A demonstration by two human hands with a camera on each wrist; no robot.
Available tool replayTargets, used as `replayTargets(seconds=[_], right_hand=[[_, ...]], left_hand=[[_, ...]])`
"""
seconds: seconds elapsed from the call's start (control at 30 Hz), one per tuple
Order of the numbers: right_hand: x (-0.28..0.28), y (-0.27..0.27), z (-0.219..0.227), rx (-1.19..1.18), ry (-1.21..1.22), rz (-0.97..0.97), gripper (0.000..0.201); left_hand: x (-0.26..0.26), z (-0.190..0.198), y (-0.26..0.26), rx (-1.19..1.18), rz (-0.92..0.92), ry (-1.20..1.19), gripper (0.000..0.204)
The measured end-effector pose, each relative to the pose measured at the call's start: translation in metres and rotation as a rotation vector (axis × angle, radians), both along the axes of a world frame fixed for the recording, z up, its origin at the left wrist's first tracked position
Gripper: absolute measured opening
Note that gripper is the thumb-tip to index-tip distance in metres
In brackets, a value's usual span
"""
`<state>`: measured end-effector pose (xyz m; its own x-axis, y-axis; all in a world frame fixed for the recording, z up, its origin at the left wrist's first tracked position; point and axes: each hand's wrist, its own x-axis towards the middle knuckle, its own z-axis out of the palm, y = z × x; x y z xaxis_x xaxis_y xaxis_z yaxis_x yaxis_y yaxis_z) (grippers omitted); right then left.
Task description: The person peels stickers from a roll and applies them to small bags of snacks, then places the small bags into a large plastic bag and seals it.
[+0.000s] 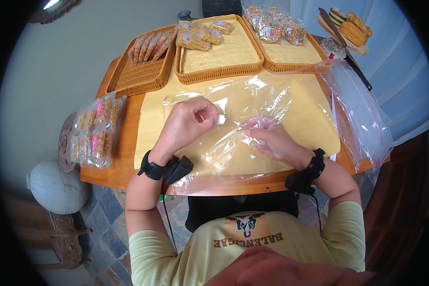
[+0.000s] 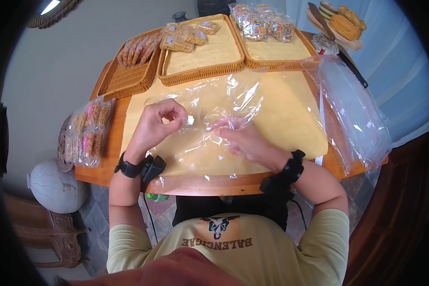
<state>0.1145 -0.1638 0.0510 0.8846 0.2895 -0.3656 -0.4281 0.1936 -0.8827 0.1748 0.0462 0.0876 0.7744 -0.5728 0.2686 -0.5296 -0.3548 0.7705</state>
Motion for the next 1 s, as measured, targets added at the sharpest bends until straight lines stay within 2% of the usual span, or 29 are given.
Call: replayTargets(seconds=[0.17,0.23,0.27,0.33,0.37,0.43,0.57,0.63,0.73,1.0], right_hand=[[0.001,0.005,0.006,-0.023,-0.03,-0.004,0.018],[0.005,0.002,-0.009,0.066,-0.101,0.032,0.019],[0.005,0.003,-0.009,0.068,-0.099,0.031,0.019],[0.005,0.002,-0.01,0.094,-0.052,0.011,0.021],[0.005,0.002,-0.009,0.094,-0.051,0.01,0.021],[0.005,0.003,-0.008,0.113,-0.031,-0.008,0.022],[0.005,0.004,-0.012,0.202,0.002,-0.022,0.018],[0.005,0.003,-0.013,0.207,0.002,0.004,0.016],[0.005,0.002,-0.014,0.252,0.0,0.028,0.015],[0.004,0.002,-0.011,0.226,0.018,0.01,0.024]], left_hand=[[-0.007,0.005,-0.007,0.007,0.07,0.026,0.005],[-0.01,0.008,-0.009,0.138,0.18,-0.158,0.009],[-0.011,0.006,-0.01,0.14,0.179,-0.157,0.009],[-0.011,-0.003,-0.013,0.036,0.094,-0.395,0.011],[-0.01,-0.006,-0.014,0.036,0.093,-0.394,0.011],[-0.01,-0.011,-0.017,0.092,0.002,-0.578,0.012],[-0.015,-0.007,-0.02,0.13,-0.052,-0.705,0.012],[-0.018,-0.005,-0.02,0.231,-0.119,-0.782,0.011],[-0.017,-0.007,-0.02,0.243,-0.212,-0.806,0.01],[-0.014,-0.005,-0.018,0.191,-0.242,-0.682,0.008]])
